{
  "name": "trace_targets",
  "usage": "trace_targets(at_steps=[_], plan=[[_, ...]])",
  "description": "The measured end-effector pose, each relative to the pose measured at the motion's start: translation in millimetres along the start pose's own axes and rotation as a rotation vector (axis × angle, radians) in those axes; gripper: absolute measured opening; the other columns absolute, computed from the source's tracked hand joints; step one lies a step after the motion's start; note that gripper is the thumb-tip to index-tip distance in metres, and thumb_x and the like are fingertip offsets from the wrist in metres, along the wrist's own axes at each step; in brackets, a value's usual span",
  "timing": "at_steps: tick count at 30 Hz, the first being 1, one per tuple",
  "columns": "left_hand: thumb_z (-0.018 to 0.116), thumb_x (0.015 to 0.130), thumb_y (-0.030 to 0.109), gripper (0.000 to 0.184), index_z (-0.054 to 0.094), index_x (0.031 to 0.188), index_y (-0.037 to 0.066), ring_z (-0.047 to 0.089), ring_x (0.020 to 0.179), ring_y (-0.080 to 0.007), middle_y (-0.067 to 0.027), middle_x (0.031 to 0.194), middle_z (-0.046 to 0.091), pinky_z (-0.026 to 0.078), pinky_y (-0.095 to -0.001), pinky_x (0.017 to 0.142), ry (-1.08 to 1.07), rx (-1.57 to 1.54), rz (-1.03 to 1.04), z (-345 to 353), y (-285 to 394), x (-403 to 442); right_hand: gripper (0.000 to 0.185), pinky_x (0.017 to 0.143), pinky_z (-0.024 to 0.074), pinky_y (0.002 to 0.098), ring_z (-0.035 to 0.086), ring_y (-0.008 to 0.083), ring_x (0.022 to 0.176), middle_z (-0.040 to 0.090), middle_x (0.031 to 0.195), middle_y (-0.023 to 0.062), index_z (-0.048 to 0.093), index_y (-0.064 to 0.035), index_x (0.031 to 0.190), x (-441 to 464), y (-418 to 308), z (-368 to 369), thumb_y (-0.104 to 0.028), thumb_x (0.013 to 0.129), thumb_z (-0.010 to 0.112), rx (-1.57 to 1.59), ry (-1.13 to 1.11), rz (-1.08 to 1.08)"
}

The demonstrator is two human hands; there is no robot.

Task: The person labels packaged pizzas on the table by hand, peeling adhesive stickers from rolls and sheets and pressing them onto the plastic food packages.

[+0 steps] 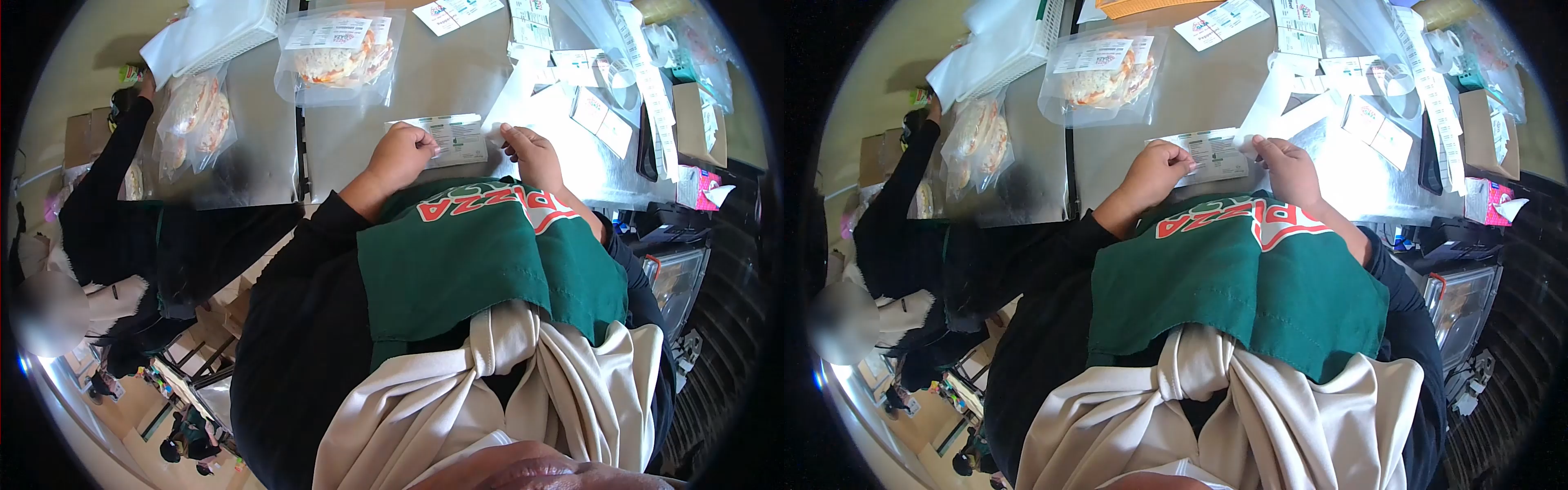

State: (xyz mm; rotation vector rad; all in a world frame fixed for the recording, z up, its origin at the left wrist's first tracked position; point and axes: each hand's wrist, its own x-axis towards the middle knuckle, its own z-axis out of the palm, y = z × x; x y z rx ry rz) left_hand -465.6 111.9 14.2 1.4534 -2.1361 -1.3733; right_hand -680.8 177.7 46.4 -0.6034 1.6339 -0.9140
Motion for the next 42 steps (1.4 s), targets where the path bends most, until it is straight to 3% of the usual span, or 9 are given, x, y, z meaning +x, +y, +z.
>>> trace_targets(at_steps=[12, 21, 24, 27, 30, 33, 36, 39, 42], plan=[[0.069, 0.07, 0.022, 0.016, 0.067, 0.072, 0.005, 0.053, 0.081, -0.0263, -0.0129, 0.079, 0.055, 0.043, -0.0357, 0.071, 0.146, 0.24, -0.008, 24, 3, 2, 0.034, 0.067, 0.0358, 0.0239, 0.047, 0.012, 0.07, 0.056, 0.072, 0.0042, 0.064, 0.0025, 0.081, -1, 0, -1, -0.031, 0.084, 0.057, 0.063, -0.04, 0.015], [0.071, 0.068, 0.025, 0.018, 0.068, 0.068, 0.007, 0.047, 0.094, -0.0316, -0.0136, 0.088, 0.054, 0.039, -0.0386, 0.081, 0.198, 0.364, -0.113, 30, 22, -4, 0.033, 0.067, 0.0358, 0.0238, 0.047, 0.0118, 0.069, 0.056, 0.072, 0.0041, 0.065, 0.0017, 0.082, 1, 4, -4, -0.031, 0.084, 0.057, 0.069, -0.05, 0.018], [0.071, 0.068, 0.023, 0.023, 0.065, 0.08, 0.004, 0.047, 0.094, -0.0327, -0.015, 0.089, 0.052, 0.04, -0.0393, 0.081, 0.14, 0.456, -0.074, 27, 29, -4, 0.033, 0.066, 0.0356, 0.0237, 0.047, 0.0117, 0.069, 0.055, 0.071, 0.0038, 0.064, 0.0017, 0.081, 3, 7, -5, -0.031, 0.084, 0.057, 0.069, -0.055, 0.019], [0.071, 0.069, 0.02, 0.034, 0.056, 0.094, 0.004, 0.048, 0.095, -0.0337, -0.0161, 0.093, 0.051, 0.04, -0.0401, 0.081, 0.332, 0.381, -0.181, 30, 30, -4, 0.033, 0.066, 0.0353, 0.0236, 0.047, 0.0117, 0.069, 0.055, 0.071, 0.0035, 0.064, 0.0016, 0.079, -2, 4, -4, -0.031, 0.084, 0.057, 0.076, -0.052, 0.016], [0.071, 0.068, 0.018, 0.042, 0.049, 0.101, 0.005, 0.048, 0.096, -0.0339, -0.0151, 0.095, 0.051, 0.041, -0.0408, 0.081, 0.129, 0.398, -0.186, 18, 20, 0, 0.032, 0.065, 0.0353, 0.0236, 0.046, 0.0113, 0.067, 0.055, 0.069, 0.0034, 0.064, 0.0014, 0.079, -2, 4, -5, -0.03, 0.084, 0.058, 0.097, -0.04, 0.019], [0.074, 0.064, 0.021, 0.045, 0.052, 0.099, 0.005, 0.048, 0.096, -0.0315, -0.0129, 0.096, 0.051, 0.04, -0.0409, 0.081, 0.113, 0.329, -0.075, 8, 14, 0, 0.03, 0.063, 0.0356, 0.0236, 0.045, 0.0107, 0.065, 0.055, 0.068, 0.0033, 0.063, 0.0011, 0.078, -1, 5, -6, -0.028, 0.083, 0.06, 0.114, -0.021, 0.021], [0.076, 0.06, 0.024, 0.047, 0.053, 0.098, 0.008, 0.047, 0.097, -0.029, -0.0104, 0.096, 0.052, 0.039, -0.0401, 0.081, 0.157, 0.691, 0.106, -10, 32, -9, 0.03, 0.063, 0.0353, 0.0235, 0.045, 0.0107, 0.065, 0.054, 0.067, 0.0031, 0.063, 0.0014, 0.078, -4, 1, -4, -0.028, 0.083, 0.059, 0.108, -0.017, 0.039], [0.076, 0.058, 0.026, 0.046, 0.055, 0.096, 0.01, 0.046, 0.097, -0.0277, -0.0078, 0.098, 0.052, 0.038, -0.0401, 0.08, 0.098, 0.753, 0.134, -15, 20, 1, 0.03, 0.062, 0.035, 0.0235, 0.044, 0.0104, 0.064, 0.053, 0.066, 0.0027, 0.063, 0.0015, 0.078, -4, -1, -3, -0.028, 0.083, 0.059, 0.103, -0.02, 0.051], [0.075, 0.06, 0.025, 0.034, 0.06, 0.087, 0.011, 0.048, 0.093, -0.0272, -0.0062, 0.092, 0.054, 0.038, -0.0398, 0.079, 0.177, 0.757, 0.171, -19, 17, 12, 0.03, 0.061, 0.0347, 0.0231, 0.043, 0.01, 0.063, 0.052, 0.065, 0.0022, 0.063, 0.0018, 0.077, -4, -1, 0, -0.027, 0.083, 0.059, 0.118, -0.018, 0.043]])
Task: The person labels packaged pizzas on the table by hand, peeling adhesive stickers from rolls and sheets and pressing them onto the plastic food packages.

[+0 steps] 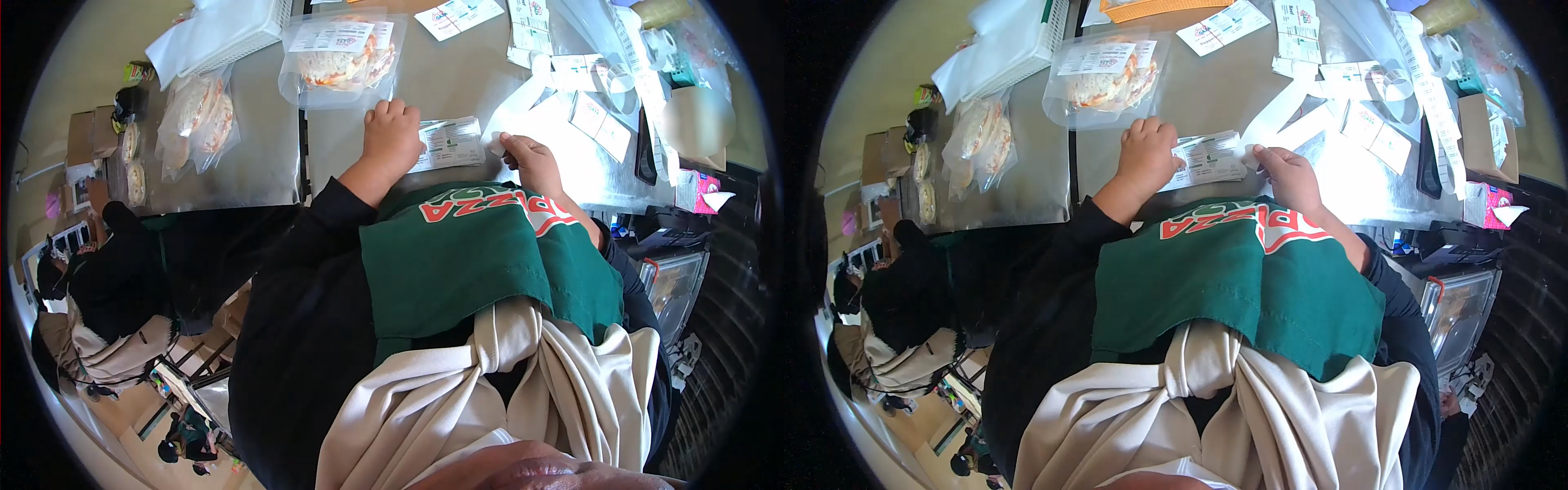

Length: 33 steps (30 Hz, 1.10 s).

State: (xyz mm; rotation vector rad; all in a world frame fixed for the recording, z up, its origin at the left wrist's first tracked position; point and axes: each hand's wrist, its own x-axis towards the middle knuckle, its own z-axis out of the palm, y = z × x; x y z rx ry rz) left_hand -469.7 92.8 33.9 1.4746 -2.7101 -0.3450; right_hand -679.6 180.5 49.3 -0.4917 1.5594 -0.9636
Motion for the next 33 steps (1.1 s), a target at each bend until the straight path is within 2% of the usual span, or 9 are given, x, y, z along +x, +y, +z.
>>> trace_targets(at_steps=[6, 12, 15, 18, 20, 24, 27, 30, 33], plan=[[0.064, 0.071, 0.017, 0.008, 0.061, 0.067, 0.01, 0.052, 0.083, -0.0262, -0.0071, 0.074, 0.056, 0.038, -0.0389, 0.076, -0.005, -0.102, 0.036, 18, -16, 10, 0.029, 0.06, 0.0342, 0.0227, 0.043, 0.0096, 0.062, 0.052, 0.065, 0.0019, 0.063, 0.0023, 0.079, 1, 1, -1, -0.026, 0.084, 0.059, -0.014, 0.003, -0.008], [0.059, 0.075, 0.011, 0.009, 0.059, 0.083, 0.008, 0.054, 0.079, -0.0305, -0.0095, 0.076, 0.058, 0.042, -0.0403, 0.071, 0.203, -0.266, 0.19, 12, -22, 1, 0.03, 0.061, 0.0363, 0.0225, 0.045, 0.0096, 0.063, 0.054, 0.067, 0.0024, 0.063, 0.0025, 0.085, 2, 3, 1, -0.027, 0.084, 0.059, 0.008, 0.011, -0.046], [0.057, 0.08, 0.008, 0.013, 0.057, 0.092, 0.005, 0.057, 0.079, -0.0244, -0.0064, 0.08, 0.061, 0.044, -0.0357, 0.07, 0.007, -0.519, 0.015, -39, -28, -9, 0.032, 0.061, 0.0373, 0.0221, 0.047, 0.0093, 0.064, 0.056, 0.07, 0.0028, 0.063, 0.0031, 0.088, 5, 8, -1, -0.028, 0.084, 0.058, 0.004, 0.025, -0.084], [0.055, 0.084, 0.008, 0.015, 0.057, 0.098, 0.003, 0.057, 0.082, -0.0144, -0.0032, 0.084, 0.062, 0.044, -0.029, 0.072, 0.029, -1.231, -0.193, -74, -88, -26, 0.03, 0.059, 0.0382, 0.0229, 0.048, 0.0097, 0.062, 0.056, 0.068, 0.0028, 0.063, 0.0022, 0.086, 9, 12, -3, -0.028, 0.084, 0.058, -0.016, 0.051, -0.118], [0.054, 0.085, 0.005, 0.017, 0.058, 0.101, 0.002, 0.052, 0.074, -0.0065, -0.0004, 0.082, 0.059, 0.044, -0.0232, 0.066, 0.186, -1.299, -0.396, -107, -141, -47, 0.03, 0.059, 0.0383, 0.023, 0.048, 0.01, 0.062, 0.056, 0.067, 0.0027, 0.063, 0.0021, 0.085, 5, 10, -2, -0.028, 0.084, 0.058, -0.046, 0.051, -0.113], [0.062, 0.077, 0.006, 0.017, 0.063, 0.094, 0.001, 0.054, 0.07, -0.0092, -0.0016, 0.081, 0.06, 0.044, -0.0237, 0.062, 0.416, -0.922, -0.87, -123, -279, -124, 0.029, 0.06, 0.0383, 0.0233, 0.047, 0.0103, 0.062, 0.055, 0.066, 0.0029, 0.063, 0.0015, 0.084, 2, 10, 3, -0.027, 0.083, 0.06, -0.001, 0.116, -0.092], [0.057, 0.08, 0.015, 0.02, 0.065, 0.091, 0.0, 0.06, 0.068, -0.0168, -0.0081, 0.08, 0.064, 0.046, -0.0301, 0.059, 0.71, -0.726, -1.23, -102, -369, -175, 0.028, 0.059, 0.038, 0.0236, 0.047, 0.0102, 0.062, 0.054, 0.065, 0.0024, 0.063, 0.0009, 0.082, 2, 13, 2, -0.027, 0.083, 0.06, 0.028, 0.127, -0.088], [0.05, 0.082, 0.018, 0.024, 0.066, 0.087, 0.001, 0.063, 0.073, -0.0224, -0.0133, 0.081, 0.065, 0.048, -0.036, 0.062, 0.504, -0.422, -1.444, -78, -439, -196, 0.029, 0.056, 0.0366, 0.0232, 0.046, 0.0104, 0.058, 0.052, 0.063, 0.0027, 0.06, 0.0007, 0.079, 1, 15, 4, -0.028, 0.083, 0.059, 0.029, 0.137, -0.095], [0.049, 0.081, 0.02, 0.025, 0.066, 0.086, 0.002, 0.064, 0.074, -0.026, -0.0151, 0.082, 0.065, 0.048, -0.0391, 0.062, 0.364, -0.214, -1.285, -30, -536, -196, 0.029, 0.057, 0.0364, 0.0234, 0.045, 0.0102, 0.058, 0.052, 0.063, 0.0024, 0.062, 0.0012, 0.081, -2, 14, 7, -0.028, 0.083, 0.06, 0.005, 0.158, -0.084]])
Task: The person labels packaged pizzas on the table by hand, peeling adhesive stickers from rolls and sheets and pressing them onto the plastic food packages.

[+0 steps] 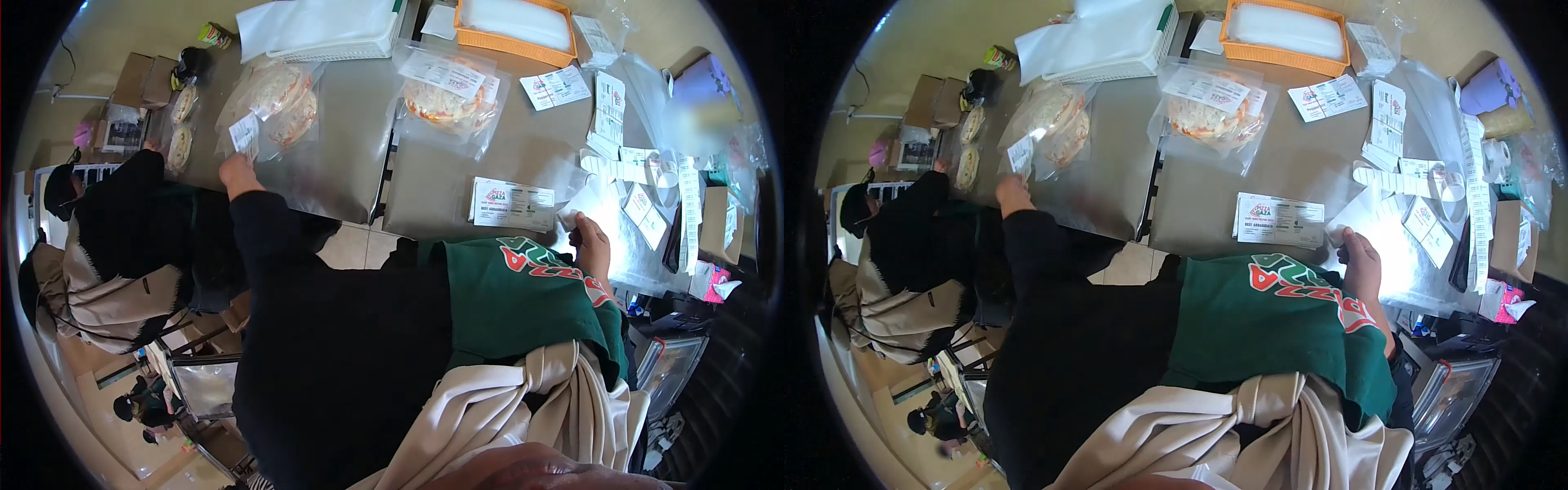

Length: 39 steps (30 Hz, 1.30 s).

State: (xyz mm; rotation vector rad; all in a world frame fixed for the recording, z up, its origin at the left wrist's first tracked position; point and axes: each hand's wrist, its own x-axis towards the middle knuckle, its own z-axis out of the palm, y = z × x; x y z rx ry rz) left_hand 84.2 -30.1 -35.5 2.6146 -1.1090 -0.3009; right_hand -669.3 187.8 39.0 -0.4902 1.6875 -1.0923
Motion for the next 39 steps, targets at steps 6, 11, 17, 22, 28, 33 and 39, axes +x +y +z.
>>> trace_targets(at_steps=[6, 11, 17, 22, 28, 33, 39], plan=[[0.056, 0.076, 0.02, 0.02, 0.066, 0.08, 0.003, 0.063, 0.077, -0.0313, -0.0172, 0.083, 0.064, 0.048, -0.0405, 0.064, 0.113, 0.338, 0.347, -8, 87, -31, 0.032, 0.058, 0.0369, 0.0235, 0.046, 0.0106, 0.059, 0.052, 0.064, 0.0029, 0.062, 0.0019, 0.082, -3, 3, 0, -0.03, 0.084, 0.058, -0.002, 0.028, -0.018], [0.062, 0.071, 0.015, 0.014, 0.067, 0.075, 0.003, 0.062, 0.08, -0.0332, -0.0181, 0.08, 0.064, 0.049, -0.0426, 0.069, 0.269, 0.531, 0.374, -6, 120, -29, 0.033, 0.058, 0.0371, 0.0233, 0.046, 0.0105, 0.06, 0.053, 0.065, 0.0031, 0.062, 0.0022, 0.082, -8, 3, -3, -0.031, 0.084, 0.057, -0.031, 0.061, -0.027], [0.065, 0.07, 0.016, 0.014, 0.067, 0.077, 0.004, 0.062, 0.079, -0.0336, -0.0184, 0.082, 0.064, 0.048, -0.043, 0.071, 0.262, 0.602, 0.37, -3, 126, -19, 0.033, 0.059, 0.0374, 0.0233, 0.046, 0.0106, 0.061, 0.053, 0.065, 0.0031, 0.063, 0.0022, 0.083, -10, 1, -2, -0.03, 0.084, 0.056, -0.017, 0.056, -0.024], [0.064, 0.071, 0.017, 0.018, 0.064, 0.082, 0.002, 0.062, 0.074, -0.0319, -0.0175, 0.08, 0.064, 0.049, -0.041, 0.066, 0.019, 0.129, 0.267, -11, 114, -12, 0.028, 0.057, 0.0357, 0.0236, 0.044, 0.0106, 0.058, 0.051, 0.063, 0.002, 0.06, 0.001, 0.081, -11, -5, 2, -0.027, 0.083, 0.06, 0.004, 0.076, -0.01], [0.063, 0.073, 0.017, 0.023, 0.062, 0.088, 0.001, 0.062, 0.068, -0.0299, -0.0163, 0.078, 0.063, 0.049, -0.0387, 0.06, -0.122, -0.753, -0.188, -32, 130, -39, 0.032, 0.059, 0.0374, 0.0226, 0.047, 0.0104, 0.061, 0.053, 0.065, 0.0029, 0.063, 0.0021, 0.085, -7, -1, 0, -0.029, 0.085, 0.056, -0.031, 0.025, -0.014], [0.06, 0.073, 0.015, 0.016, 0.065, 0.079, 0.001, 0.062, 0.078, -0.0333, -0.0178, 0.083, 0.064, 0.05, -0.0409, 0.066, 0.295, 0.638, 0.446, -27, 130, -29, 0.032, 0.058, 0.0376, 0.0222, 0.047, 0.01, 0.06, 0.053, 0.065, 0.0026, 0.064, 0.002, 0.086, -6, 0, 0, -0.029, 0.085, 0.056, -0.046, 0.031, -0.012], [0.057, 0.074, 0.013, 0.017, 0.067, 0.085, 0.003, 0.061, 0.084, -0.0335, -0.0192, 0.086, 0.063, 0.049, -0.0409, 0.073, 0.162, 0.502, 0.46, -30, 147, -38, 0.032, 0.059, 0.0379, 0.0221, 0.047, 0.0098, 0.061, 0.053, 0.066, 0.0026, 0.064, 0.0018, 0.087, -7, -1, -2, -0.03, 0.085, 0.057, -0.041, 0.04, -0.005]])
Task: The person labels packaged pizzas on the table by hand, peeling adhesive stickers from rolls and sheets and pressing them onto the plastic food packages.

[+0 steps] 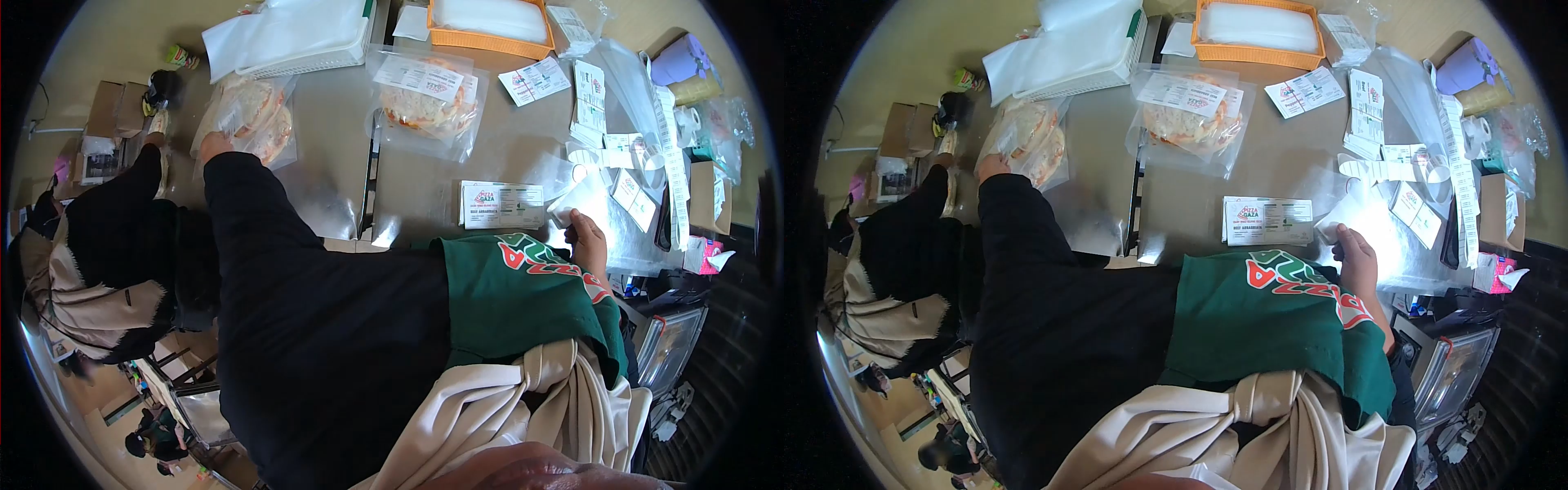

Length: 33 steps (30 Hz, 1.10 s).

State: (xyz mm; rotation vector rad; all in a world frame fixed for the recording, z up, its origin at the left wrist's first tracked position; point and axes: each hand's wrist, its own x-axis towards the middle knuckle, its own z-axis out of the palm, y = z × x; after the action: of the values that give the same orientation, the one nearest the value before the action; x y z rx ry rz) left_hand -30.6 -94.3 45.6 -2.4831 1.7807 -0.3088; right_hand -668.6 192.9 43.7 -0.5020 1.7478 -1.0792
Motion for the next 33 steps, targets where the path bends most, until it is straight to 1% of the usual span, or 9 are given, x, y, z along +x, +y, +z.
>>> trace_targets(at_steps=[4, 7, 10, 16, 19, 23, 26, 28, 33], plan=[[0.055, 0.075, 0.013, 0.018, 0.066, 0.084, 0.003, 0.061, 0.086, -0.0328, -0.0187, 0.086, 0.063, 0.048, -0.0415, 0.074, -0.057, -0.129, 0.157, -15, 8, -1, 0.032, 0.059, 0.0376, 0.0223, 0.047, 0.0098, 0.061, 0.053, 0.066, 0.0024, 0.064, 0.0014, 0.086, 2, 1, -1, -0.03, 0.084, 0.057, 0.014, -0.009, 0.013], [0.055, 0.074, 0.013, 0.018, 0.066, 0.083, 0.003, 0.061, 0.084, -0.0332, -0.0191, 0.085, 0.062, 0.047, -0.0417, 0.072, -0.018, -0.06, -0.098, 27, -14, 28, 0.032, 0.059, 0.0371, 0.0222, 0.046, 0.0097, 0.061, 0.052, 0.065, 0.0019, 0.064, 0.0012, 0.086, 3, 2, -1, -0.03, 0.084, 0.057, 0.013, -0.016, 0.013], [0.054, 0.077, 0.016, 0.018, 0.065, 0.083, 0.004, 0.062, 0.079, -0.0327, -0.0194, 0.078, 0.063, 0.046, -0.0404, 0.066, -0.206, -0.127, -0.015, 25, -19, 23, 0.031, 0.058, 0.0365, 0.022, 0.045, 0.0094, 0.06, 0.052, 0.065, 0.0014, 0.064, 0.0011, 0.086, 5, 6, -4, -0.03, 0.084, 0.057, 0.017, -0.053, -0.002], [0.055, 0.079, 0.016, 0.017, 0.063, 0.079, 0.0, 0.06, 0.066, -0.0259, -0.0172, 0.073, 0.061, 0.045, -0.037, 0.056, 0.302, -0.105, 0.284, 31, -27, 9, 0.03, 0.057, 0.0355, 0.0219, 0.045, 0.0092, 0.059, 0.051, 0.063, 0.0012, 0.064, 0.001, 0.084, 1, 0, 0, -0.029, 0.085, 0.057, 0.018, -0.001, 0.007], [0.055, 0.08, 0.016, 0.017, 0.062, 0.079, 0.0, 0.059, 0.065, -0.0247, -0.0171, 0.074, 0.061, 0.043, -0.0366, 0.054, 0.034, -0.048, 0.135, 39, -33, 21, 0.03, 0.057, 0.0354, 0.0222, 0.045, 0.0093, 0.059, 0.051, 0.062, 0.0013, 0.063, 0.0014, 0.084, 4, 4, -3, -0.028, 0.084, 0.057, 0.021, -0.037, -0.005], [0.055, 0.078, 0.015, 0.017, 0.063, 0.076, 0.0, 0.061, 0.074, -0.034, -0.0181, 0.082, 0.062, 0.047, -0.0433, 0.062, -0.247, -1.391, -0.694, 56, -22, 40, 0.03, 0.055, 0.0354, 0.0224, 0.045, 0.0095, 0.058, 0.051, 0.062, 0.0013, 0.063, 0.0017, 0.084, 4, 3, -2, -0.028, 0.084, 0.058, 0.038, -0.032, 0.002], [0.055, 0.078, 0.015, 0.018, 0.064, 0.078, -0.001, 0.062, 0.075, -0.033, -0.0178, 0.085, 0.063, 0.047, -0.0432, 0.063, -0.088, -0.916, -0.483, 51, -15, 33, 0.029, 0.055, 0.0352, 0.0223, 0.045, 0.0095, 0.058, 0.05, 0.062, 0.0012, 0.063, 0.0017, 0.084, 3, 3, -1, -0.027, 0.084, 0.059, 0.062, -0.022, 0.014], [0.055, 0.078, 0.015, 0.018, 0.064, 0.081, 0.0, 0.062, 0.077, -0.0323, -0.0179, 0.087, 0.063, 0.048, -0.0423, 0.065, 0.092, 0.01, 0.144, 23, -11, 4, 0.029, 0.055, 0.0351, 0.0221, 0.045, 0.0094, 0.058, 0.05, 0.062, 0.0012, 0.063, 0.0017, 0.085, 4, 3, 0, -0.027, 0.084, 0.059, 0.068, -0.015, 0.023], [0.057, 0.076, 0.014, 0.015, 0.066, 0.08, 0.003, 0.062, 0.076, -0.032, -0.017, 0.084, 0.064, 0.048, -0.04, 0.065, 0.21, 0.026, 0.019, 25, -7, 7, 0.029, 0.055, 0.0352, 0.022, 0.045, 0.0093, 0.058, 0.05, 0.062, 0.0011, 0.063, 0.0016, 0.084, 3, 2, -1, -0.027, 0.084, 0.059, 0.063, -0.024, 0.015]])
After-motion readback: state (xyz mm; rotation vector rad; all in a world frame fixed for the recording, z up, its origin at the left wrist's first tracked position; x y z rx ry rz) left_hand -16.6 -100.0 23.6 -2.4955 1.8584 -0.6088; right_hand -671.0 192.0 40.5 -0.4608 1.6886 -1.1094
